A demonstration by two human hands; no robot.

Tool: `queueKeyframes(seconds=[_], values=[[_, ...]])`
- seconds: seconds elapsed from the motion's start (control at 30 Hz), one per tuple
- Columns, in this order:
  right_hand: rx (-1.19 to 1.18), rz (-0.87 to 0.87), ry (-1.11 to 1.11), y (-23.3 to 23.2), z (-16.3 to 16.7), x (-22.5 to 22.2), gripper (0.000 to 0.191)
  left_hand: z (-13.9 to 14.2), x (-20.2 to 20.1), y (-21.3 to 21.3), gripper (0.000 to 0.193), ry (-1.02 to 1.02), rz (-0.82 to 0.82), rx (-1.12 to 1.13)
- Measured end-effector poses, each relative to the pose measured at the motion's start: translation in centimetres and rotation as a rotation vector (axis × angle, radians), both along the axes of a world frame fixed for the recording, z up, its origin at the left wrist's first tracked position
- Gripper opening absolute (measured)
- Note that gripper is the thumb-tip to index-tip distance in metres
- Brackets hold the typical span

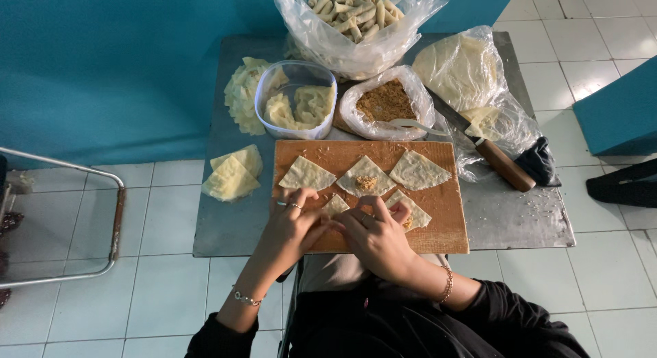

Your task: The person sits at a small table and fills triangular pastry wrappers with a brown filling using a spoon, then folds and pinches each wrapper closed by hand and places the finished pastries into a plastic bag with other completed ones.

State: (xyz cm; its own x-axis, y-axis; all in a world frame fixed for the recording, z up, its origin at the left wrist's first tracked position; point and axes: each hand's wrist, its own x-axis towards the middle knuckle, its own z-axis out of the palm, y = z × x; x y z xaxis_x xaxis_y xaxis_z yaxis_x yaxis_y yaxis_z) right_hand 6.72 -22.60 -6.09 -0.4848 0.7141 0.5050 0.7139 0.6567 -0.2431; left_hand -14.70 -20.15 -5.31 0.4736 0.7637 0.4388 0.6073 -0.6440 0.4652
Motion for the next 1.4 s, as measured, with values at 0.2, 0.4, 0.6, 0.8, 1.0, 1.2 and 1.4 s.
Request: queueKeyframes(seconds=[0.2,0.4,0.6,0.8,1.0,1.2,1.4], values=[[-0.035,-0.001,0.014,0.1,-0.7,0.2,0.033,-0.1,0.3,0.8,0.014,0.092,-0.021,-0.066],[-0.056,-0.136,0.012,0.1,-0.6,-0.5,0.025,0.3,0.9,2.3,0.019,0.130,0.117,-0.250],[-0.018,-0.197,-0.079,0.4,-0.6,-0.5,0.026,0.5,1.5,2.7,0.017,0.091,0.092,-0.215],[-0.027,-0.141,0.042,0.0,-0.8,0.0,0.024,0.2,1.2,1.0,0.007,0.066,0.045,-0.060],[0.020,-0.114,0.009,0.0,-1.1,0.2,0.020,0.7,1.2,1.1,0.006,0.088,0.048,-0.096],[0.023,-0.167,-0.049,0.2,-1.3,-0.3,0.021,0.9,0.9,0.5,0.013,0.112,0.019,0.055],[0.028,-0.165,0.007,0.2,-0.9,0.0,0.026,0.7,1.1,1.1,0.013,0.129,-0.027,0.029]])
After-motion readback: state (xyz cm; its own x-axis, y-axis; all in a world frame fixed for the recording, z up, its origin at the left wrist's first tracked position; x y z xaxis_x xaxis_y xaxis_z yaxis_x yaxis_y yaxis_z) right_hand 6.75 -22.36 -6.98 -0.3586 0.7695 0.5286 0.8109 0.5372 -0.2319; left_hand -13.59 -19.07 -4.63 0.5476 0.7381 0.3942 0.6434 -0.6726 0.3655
